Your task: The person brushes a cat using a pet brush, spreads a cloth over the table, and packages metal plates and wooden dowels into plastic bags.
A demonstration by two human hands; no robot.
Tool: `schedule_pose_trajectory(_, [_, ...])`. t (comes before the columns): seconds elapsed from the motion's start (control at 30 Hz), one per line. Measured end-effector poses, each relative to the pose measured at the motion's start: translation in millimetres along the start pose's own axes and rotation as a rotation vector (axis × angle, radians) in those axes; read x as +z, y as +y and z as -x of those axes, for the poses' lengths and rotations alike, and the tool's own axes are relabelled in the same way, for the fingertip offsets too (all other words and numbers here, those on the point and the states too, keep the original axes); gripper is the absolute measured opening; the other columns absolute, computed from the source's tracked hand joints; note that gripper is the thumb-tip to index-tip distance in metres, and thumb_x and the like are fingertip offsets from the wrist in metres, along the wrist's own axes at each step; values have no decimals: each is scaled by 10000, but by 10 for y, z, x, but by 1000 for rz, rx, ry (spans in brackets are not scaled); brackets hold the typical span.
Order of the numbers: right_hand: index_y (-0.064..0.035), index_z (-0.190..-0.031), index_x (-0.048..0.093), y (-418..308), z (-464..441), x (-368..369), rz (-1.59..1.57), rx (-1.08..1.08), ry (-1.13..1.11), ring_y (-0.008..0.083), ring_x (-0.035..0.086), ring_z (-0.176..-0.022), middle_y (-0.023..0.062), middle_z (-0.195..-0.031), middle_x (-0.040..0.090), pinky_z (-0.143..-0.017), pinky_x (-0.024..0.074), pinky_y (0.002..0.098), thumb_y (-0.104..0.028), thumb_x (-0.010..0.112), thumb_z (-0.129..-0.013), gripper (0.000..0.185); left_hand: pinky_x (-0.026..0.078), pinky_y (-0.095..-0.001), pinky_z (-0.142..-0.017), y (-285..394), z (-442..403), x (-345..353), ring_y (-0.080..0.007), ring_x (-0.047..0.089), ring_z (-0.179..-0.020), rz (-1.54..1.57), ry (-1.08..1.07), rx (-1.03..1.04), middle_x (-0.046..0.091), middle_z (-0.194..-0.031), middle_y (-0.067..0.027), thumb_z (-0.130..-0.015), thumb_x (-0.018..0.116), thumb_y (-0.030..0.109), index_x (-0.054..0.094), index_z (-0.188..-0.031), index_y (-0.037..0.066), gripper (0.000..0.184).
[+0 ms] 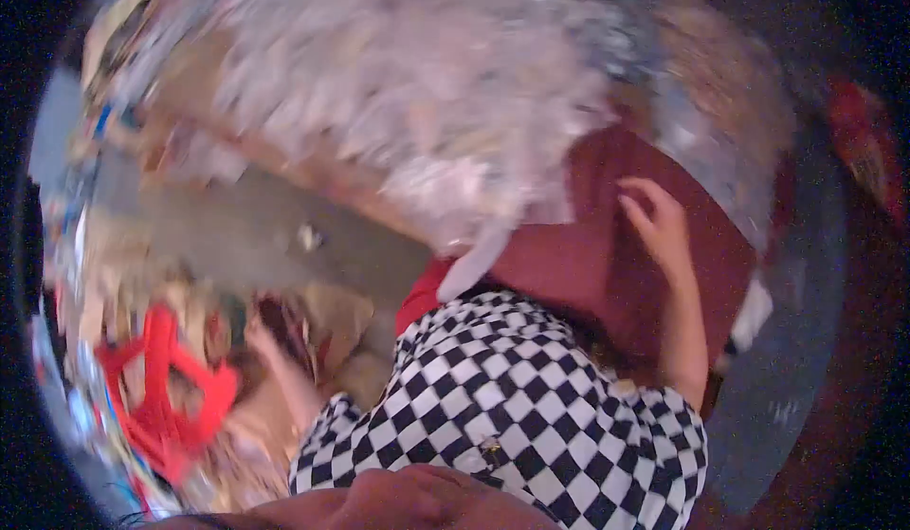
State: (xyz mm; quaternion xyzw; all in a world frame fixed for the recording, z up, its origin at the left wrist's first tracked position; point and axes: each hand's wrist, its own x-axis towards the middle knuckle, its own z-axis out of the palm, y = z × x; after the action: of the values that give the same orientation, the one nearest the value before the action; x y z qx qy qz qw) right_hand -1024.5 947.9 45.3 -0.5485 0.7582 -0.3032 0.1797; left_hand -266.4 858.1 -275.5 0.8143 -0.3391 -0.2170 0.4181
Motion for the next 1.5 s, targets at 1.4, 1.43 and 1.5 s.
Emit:
schedule_pose_trajectory(1.4, [-133, -1061, 667, 1670, -161, -1037, 456, -81, 610, 322, 609, -1025, 119, -1064, 659, -885, 484, 425, -53, 625, -793, 283, 580, -256, -572, 4298, 4721, 2607, -145, 650, -912, 271, -1870, -51, 638, -1107, -60, -975, 556, 220, 527, -1269, 31, 350])
schedule_pose_trajectory(1.43, [-132, -1045, 656, 1977, -195, -1107, 681, -134, 723, 335, 606, -1017, 120, -1053, 657, -863, 486, 443, -81, 626, -780, 272, 580, -256, -572, 4299, 4741, 2584, -145, 650, -912, 271, -1873, -51, 638, -1107, -60, -975, 556, 220, 527, -1269, 31, 350])
schedule_pose_trajectory(1.5, [-139, -1031, 652, 2492, -155, -1192, 652, -51, 600, 329, 608, -1013, 124, -1035, 657, -847, 483, 436, -124, 641, -794, 238, 576, -297, -628, 4333, 4773, 2548, -172, 649, -899, 256, -1789, 64, 655, -1098, -69, -961, 572, 200, 595, -1190, 47, 276])
